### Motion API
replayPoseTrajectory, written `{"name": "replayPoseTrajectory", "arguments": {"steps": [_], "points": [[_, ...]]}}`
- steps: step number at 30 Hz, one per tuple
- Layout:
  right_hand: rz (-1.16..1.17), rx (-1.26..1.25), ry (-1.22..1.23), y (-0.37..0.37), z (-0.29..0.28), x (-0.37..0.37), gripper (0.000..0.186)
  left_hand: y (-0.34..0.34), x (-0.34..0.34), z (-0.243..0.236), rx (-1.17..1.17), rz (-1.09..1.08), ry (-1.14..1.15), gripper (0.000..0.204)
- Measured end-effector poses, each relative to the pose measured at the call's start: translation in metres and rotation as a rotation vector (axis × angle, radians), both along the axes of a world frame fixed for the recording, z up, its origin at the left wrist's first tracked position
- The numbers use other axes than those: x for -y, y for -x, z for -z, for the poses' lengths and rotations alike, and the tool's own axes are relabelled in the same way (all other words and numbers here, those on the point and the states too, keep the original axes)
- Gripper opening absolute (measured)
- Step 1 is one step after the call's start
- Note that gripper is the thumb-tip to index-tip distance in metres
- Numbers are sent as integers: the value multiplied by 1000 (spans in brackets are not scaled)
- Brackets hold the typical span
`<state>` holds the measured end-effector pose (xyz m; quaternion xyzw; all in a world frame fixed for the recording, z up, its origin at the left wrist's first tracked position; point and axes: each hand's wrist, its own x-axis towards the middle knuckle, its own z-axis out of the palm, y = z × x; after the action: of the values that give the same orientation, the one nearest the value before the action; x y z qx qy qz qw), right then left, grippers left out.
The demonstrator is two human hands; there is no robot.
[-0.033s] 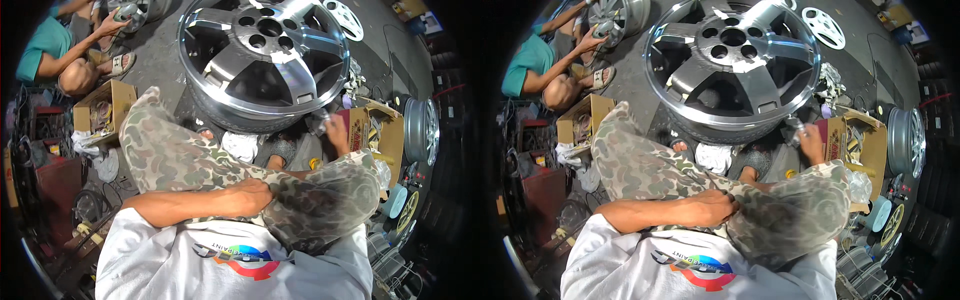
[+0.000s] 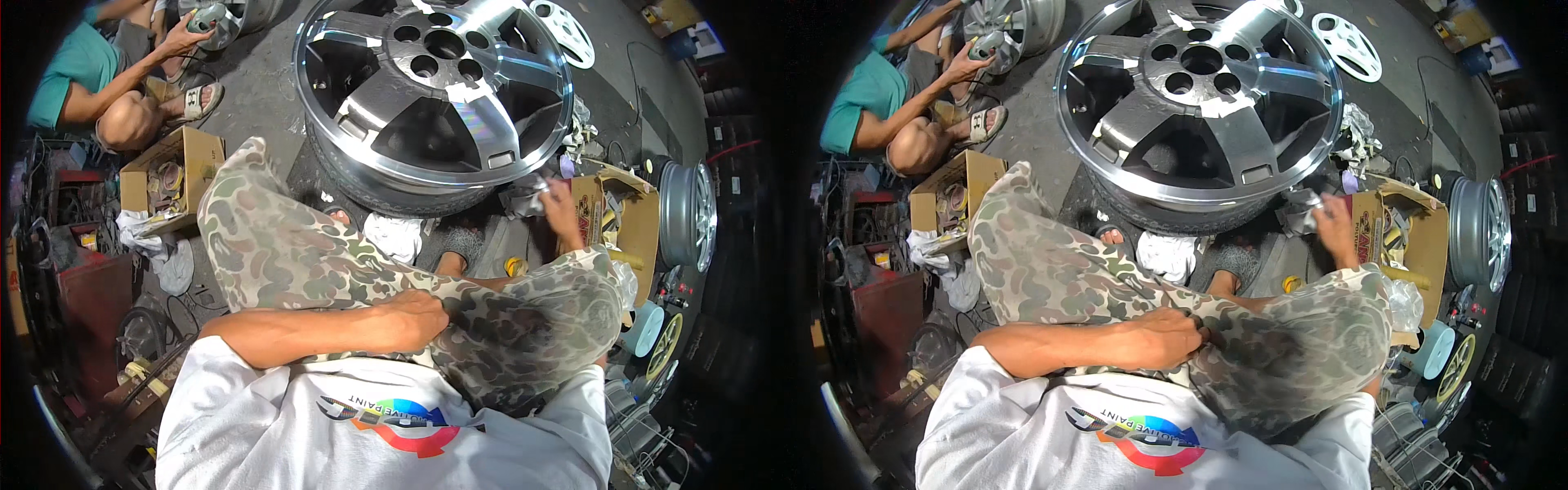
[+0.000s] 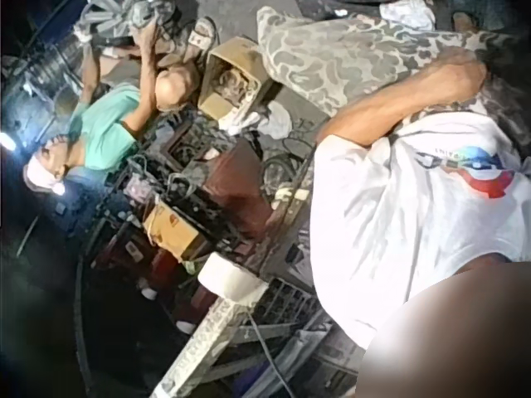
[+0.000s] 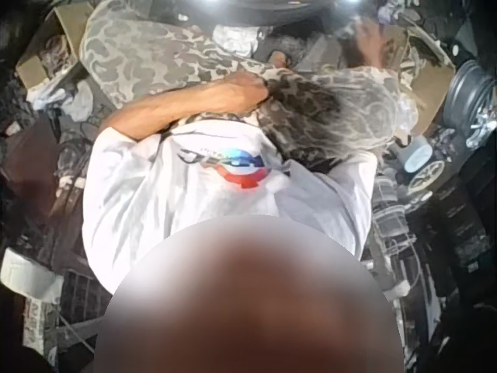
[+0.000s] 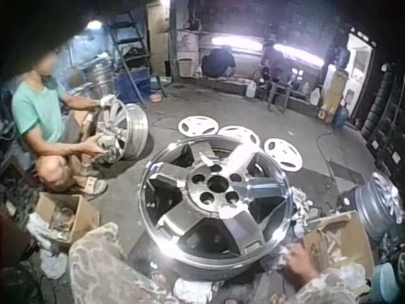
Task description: Cleaning and taping sections of an automotive wheel rim for repair or painting.
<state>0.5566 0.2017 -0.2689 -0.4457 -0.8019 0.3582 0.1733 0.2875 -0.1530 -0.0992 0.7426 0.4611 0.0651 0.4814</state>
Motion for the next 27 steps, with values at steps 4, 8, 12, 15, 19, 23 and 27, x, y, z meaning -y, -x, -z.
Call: {"name": "replayPoseTrajectory", "arguments": {"steps": [4, 8, 12, 15, 19, 23, 27], "points": [[-91, 14, 338, 20, -147, -27, 17, 1, 0, -10, 43, -18, -50, 27], [-18, 166, 381, 52, -259, 8, 8, 4, 5, -15, 149, -86, -221, 26], [72, -106, 340, 88, -272, 62, 16, 6, 8, -16, 151, -46, -229, 27], [199, -159, 310, 98, -252, 108, 18, 6, 12, -19, 176, -44, -232, 27], [374, -415, 444, 115, -206, 166, 16, 10, 12, -29, 232, -92, -264, 26], [468, -447, 389, 123, -178, 198, 18, 18, -9, -41, 159, -21, -55, 26], [439, -274, 481, 120, -177, 216, 16, 32, -31, -53, 227, -220, -142, 34]]}}
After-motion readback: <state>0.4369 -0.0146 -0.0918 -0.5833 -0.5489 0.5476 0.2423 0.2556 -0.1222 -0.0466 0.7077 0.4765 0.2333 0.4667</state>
